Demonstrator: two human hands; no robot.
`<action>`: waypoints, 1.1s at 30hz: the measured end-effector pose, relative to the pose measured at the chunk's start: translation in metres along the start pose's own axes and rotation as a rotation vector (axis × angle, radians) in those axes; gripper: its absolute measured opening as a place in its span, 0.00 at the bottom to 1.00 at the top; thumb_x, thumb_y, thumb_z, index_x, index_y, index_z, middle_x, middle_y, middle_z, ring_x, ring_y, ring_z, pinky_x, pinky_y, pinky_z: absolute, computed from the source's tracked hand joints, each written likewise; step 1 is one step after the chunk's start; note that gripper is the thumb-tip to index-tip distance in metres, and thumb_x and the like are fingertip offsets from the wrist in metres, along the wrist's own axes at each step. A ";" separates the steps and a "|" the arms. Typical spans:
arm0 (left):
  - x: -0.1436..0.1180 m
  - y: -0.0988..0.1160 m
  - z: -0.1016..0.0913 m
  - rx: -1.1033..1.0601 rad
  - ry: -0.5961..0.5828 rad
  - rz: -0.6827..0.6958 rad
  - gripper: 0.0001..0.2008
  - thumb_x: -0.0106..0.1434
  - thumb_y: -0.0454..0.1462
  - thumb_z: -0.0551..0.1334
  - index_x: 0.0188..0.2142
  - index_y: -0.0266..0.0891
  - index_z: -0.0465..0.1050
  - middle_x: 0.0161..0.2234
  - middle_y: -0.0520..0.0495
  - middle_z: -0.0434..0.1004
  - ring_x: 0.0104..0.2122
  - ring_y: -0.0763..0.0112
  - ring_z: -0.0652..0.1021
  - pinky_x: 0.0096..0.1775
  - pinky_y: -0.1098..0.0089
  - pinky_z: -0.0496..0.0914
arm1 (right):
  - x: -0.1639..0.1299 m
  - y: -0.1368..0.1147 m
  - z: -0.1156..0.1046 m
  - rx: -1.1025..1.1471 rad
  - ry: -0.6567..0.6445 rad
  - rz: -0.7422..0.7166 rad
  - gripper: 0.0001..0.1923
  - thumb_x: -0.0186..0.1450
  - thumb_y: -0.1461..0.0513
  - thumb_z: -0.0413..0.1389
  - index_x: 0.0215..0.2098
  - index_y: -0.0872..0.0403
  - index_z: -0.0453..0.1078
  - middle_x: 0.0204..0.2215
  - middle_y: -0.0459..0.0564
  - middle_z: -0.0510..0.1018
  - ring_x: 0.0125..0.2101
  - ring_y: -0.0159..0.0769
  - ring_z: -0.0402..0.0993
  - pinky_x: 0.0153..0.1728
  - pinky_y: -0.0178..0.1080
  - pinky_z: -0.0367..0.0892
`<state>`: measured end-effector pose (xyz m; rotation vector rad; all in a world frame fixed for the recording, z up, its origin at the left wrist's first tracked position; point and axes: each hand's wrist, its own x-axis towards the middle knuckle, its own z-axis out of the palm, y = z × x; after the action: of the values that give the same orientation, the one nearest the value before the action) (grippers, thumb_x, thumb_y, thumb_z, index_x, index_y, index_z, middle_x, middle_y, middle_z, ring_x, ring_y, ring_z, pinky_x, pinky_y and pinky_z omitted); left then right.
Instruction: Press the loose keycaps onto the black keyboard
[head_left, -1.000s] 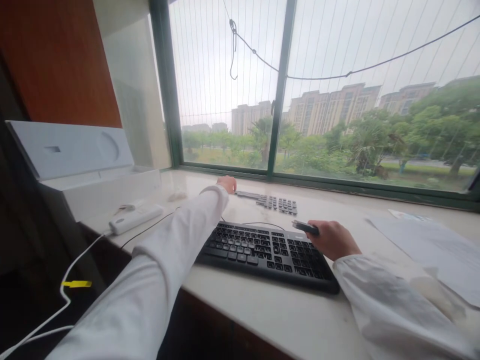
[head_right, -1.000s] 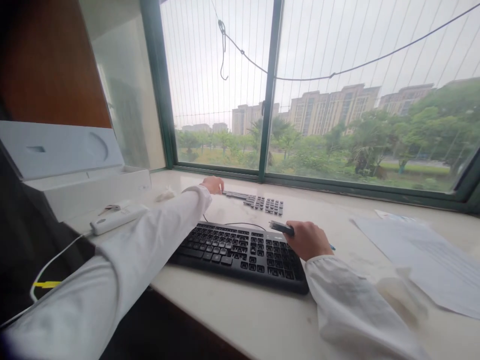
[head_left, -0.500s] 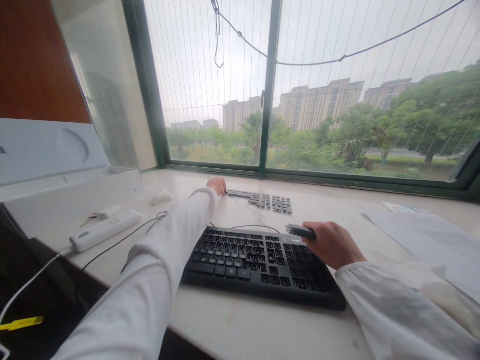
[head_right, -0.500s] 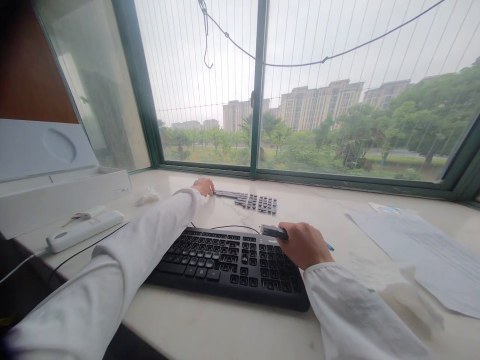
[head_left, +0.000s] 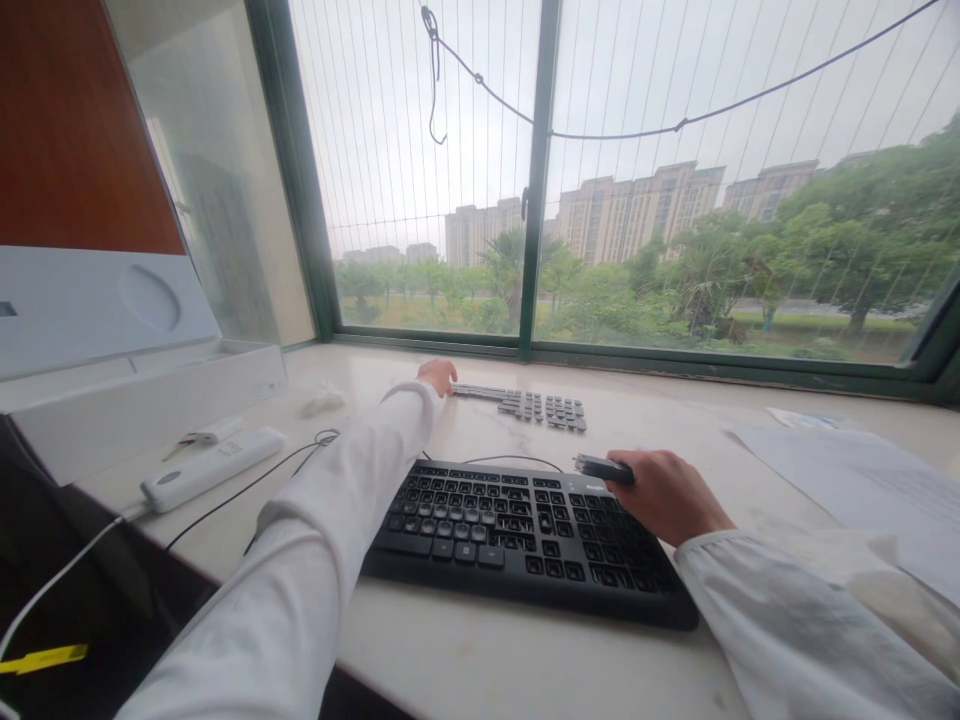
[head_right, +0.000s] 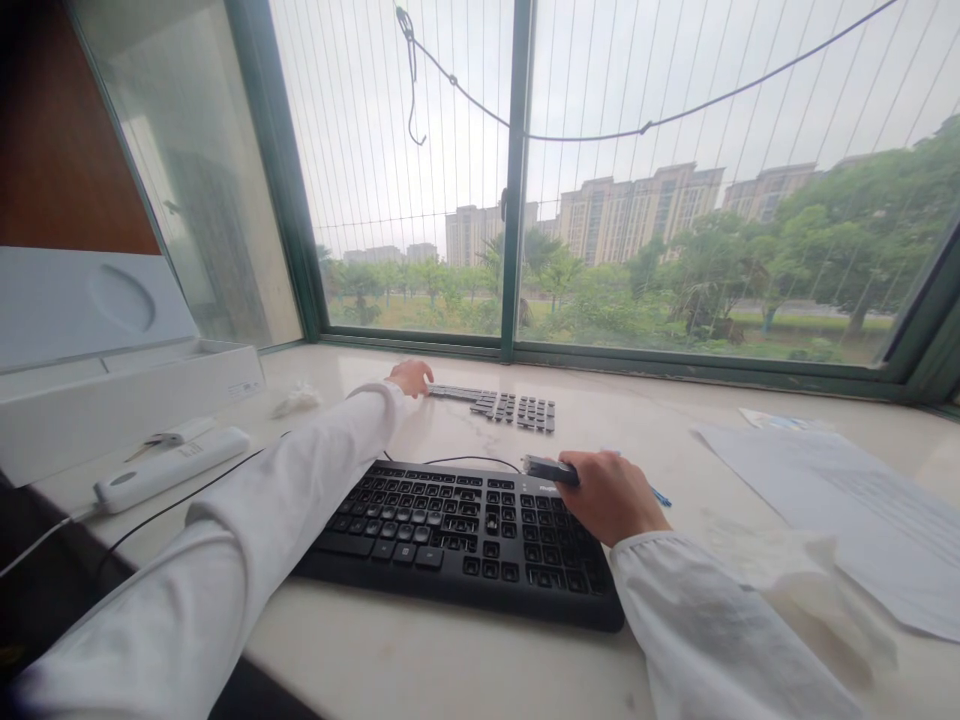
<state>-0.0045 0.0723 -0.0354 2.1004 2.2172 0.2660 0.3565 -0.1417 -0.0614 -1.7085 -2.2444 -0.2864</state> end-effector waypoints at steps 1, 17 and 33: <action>0.000 0.001 0.000 0.006 0.002 0.002 0.20 0.49 0.35 0.72 0.44 0.45 0.77 0.27 0.50 0.82 0.31 0.70 0.81 0.42 0.73 0.71 | 0.000 0.000 0.000 -0.003 -0.003 0.001 0.10 0.63 0.58 0.51 0.26 0.49 0.71 0.26 0.47 0.78 0.28 0.38 0.73 0.27 0.36 0.53; -0.053 0.017 -0.042 0.082 0.026 0.048 0.15 0.53 0.34 0.69 0.41 0.41 0.78 0.26 0.48 0.81 0.30 0.70 0.80 0.44 0.71 0.70 | -0.002 -0.003 -0.008 -0.011 -0.015 -0.002 0.11 0.64 0.59 0.49 0.27 0.49 0.71 0.26 0.49 0.78 0.28 0.38 0.73 0.26 0.35 0.51; -0.308 0.008 -0.034 -0.064 0.438 0.109 0.19 0.69 0.47 0.50 0.38 0.44 0.79 0.34 0.45 0.80 0.35 0.64 0.77 0.38 0.69 0.66 | -0.003 0.009 0.002 0.050 0.094 0.021 0.10 0.60 0.57 0.52 0.25 0.49 0.72 0.26 0.50 0.79 0.27 0.39 0.73 0.26 0.36 0.53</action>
<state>0.0160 -0.2361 -0.0205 2.3087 2.2641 0.8685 0.3658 -0.1415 -0.0647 -1.6569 -2.1469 -0.2966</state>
